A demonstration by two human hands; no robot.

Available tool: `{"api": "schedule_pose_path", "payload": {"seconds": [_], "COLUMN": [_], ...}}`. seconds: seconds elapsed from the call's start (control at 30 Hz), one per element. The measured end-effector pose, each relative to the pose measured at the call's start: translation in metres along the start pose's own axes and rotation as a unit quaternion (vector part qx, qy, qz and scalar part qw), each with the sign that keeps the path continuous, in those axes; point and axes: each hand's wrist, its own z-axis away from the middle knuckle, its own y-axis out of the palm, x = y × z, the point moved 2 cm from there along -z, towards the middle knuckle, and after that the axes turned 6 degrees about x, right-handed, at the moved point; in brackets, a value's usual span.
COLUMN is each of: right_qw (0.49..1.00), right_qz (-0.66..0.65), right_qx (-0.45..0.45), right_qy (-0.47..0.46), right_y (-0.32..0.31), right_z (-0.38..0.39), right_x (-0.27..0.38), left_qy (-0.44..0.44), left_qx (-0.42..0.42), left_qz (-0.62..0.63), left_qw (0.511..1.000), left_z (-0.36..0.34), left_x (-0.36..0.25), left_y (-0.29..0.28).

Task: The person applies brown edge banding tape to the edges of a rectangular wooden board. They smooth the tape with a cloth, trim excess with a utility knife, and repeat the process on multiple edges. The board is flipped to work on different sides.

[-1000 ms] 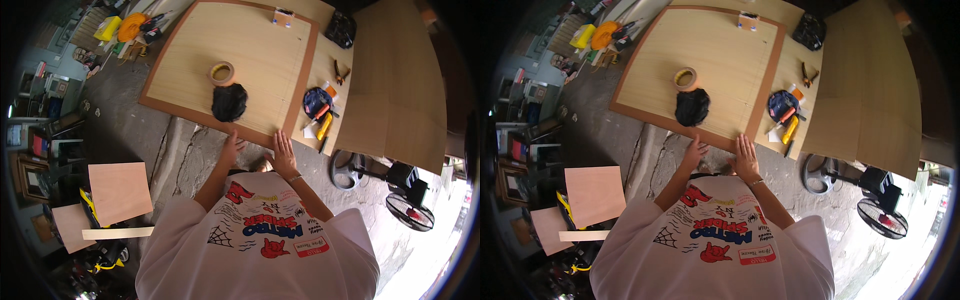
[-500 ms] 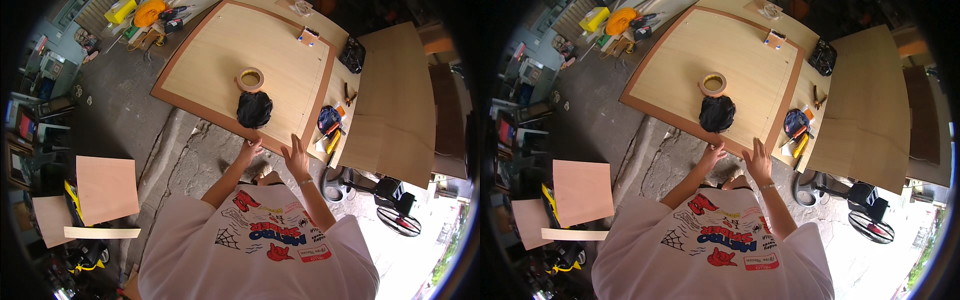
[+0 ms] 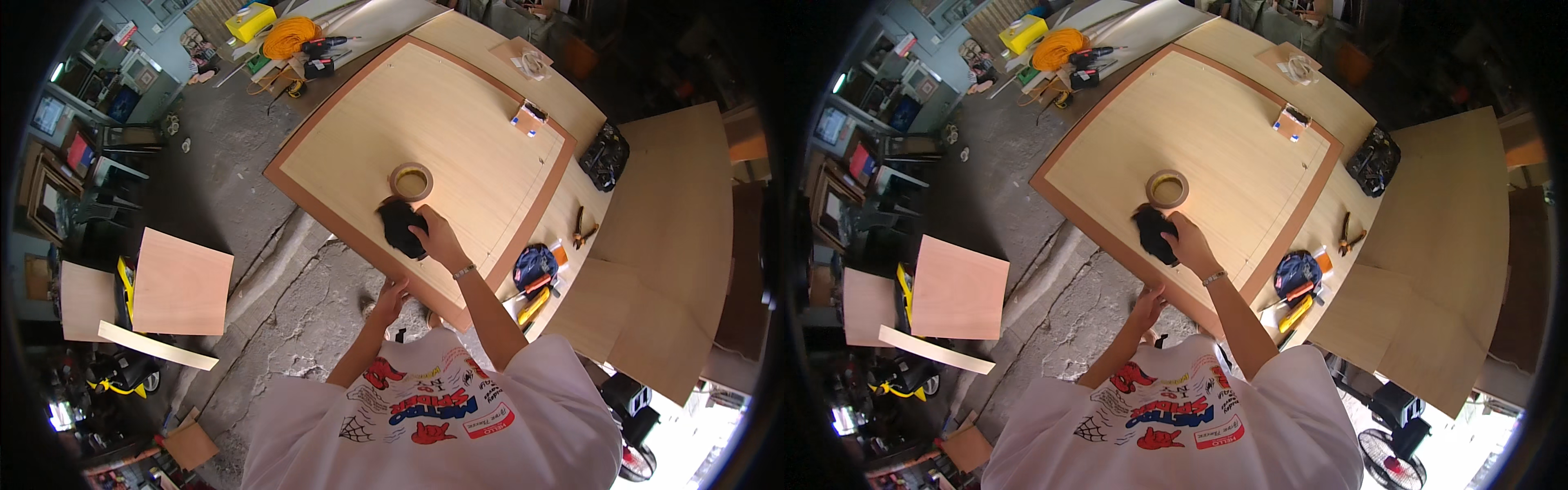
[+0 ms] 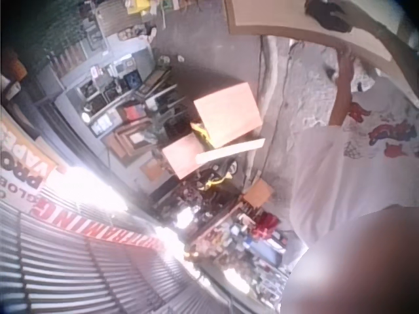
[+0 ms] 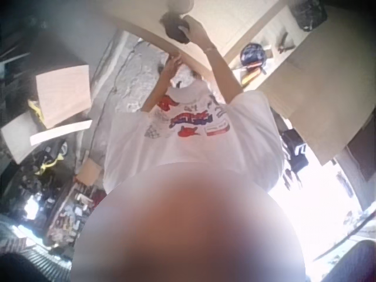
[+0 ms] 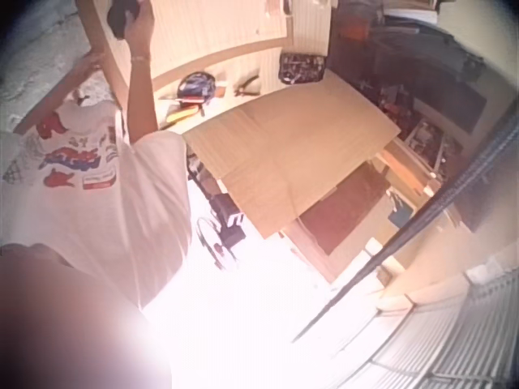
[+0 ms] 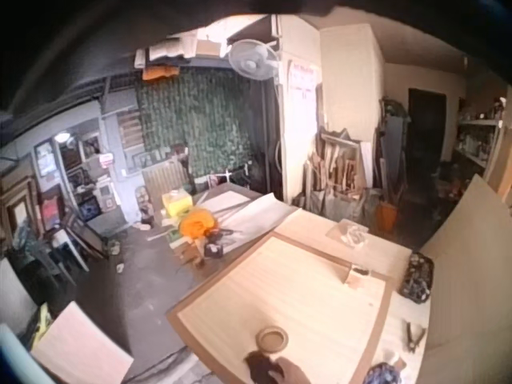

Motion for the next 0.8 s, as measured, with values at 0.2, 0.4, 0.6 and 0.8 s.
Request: {"api": "schedule_pose_path", "payload": {"seconds": [0.2,0.4,0.6,0.8], "right_qw": [0.967,0.992,0.946,0.896], "right_qz": [0.207,0.082,0.147,0.247], "right_qx": [0.092,0.005,-0.24,-0.276], "right_qy": [-0.118,-0.099,0.164,0.244], "right_y": [-0.031,-0.077,-0.205,-0.262], "right_z": [-0.053,-0.044,0.093,0.153], "right_x": [-0.016,-0.032,-0.112,-0.207], "left_qy": [0.105,0.117,0.127,0.143], "left_qx": [-0.021,-0.165,-0.245,-0.286], "left_qz": [0.155,0.135,0.1,0.039], "left_qw": [0.982,0.97,0.956,0.947], "left_z": [-0.004,-0.013,-0.013,-0.014], "left_x": [0.017,0.019,0.014,0.01], "left_y": [0.025,0.044,0.065,0.078]}}
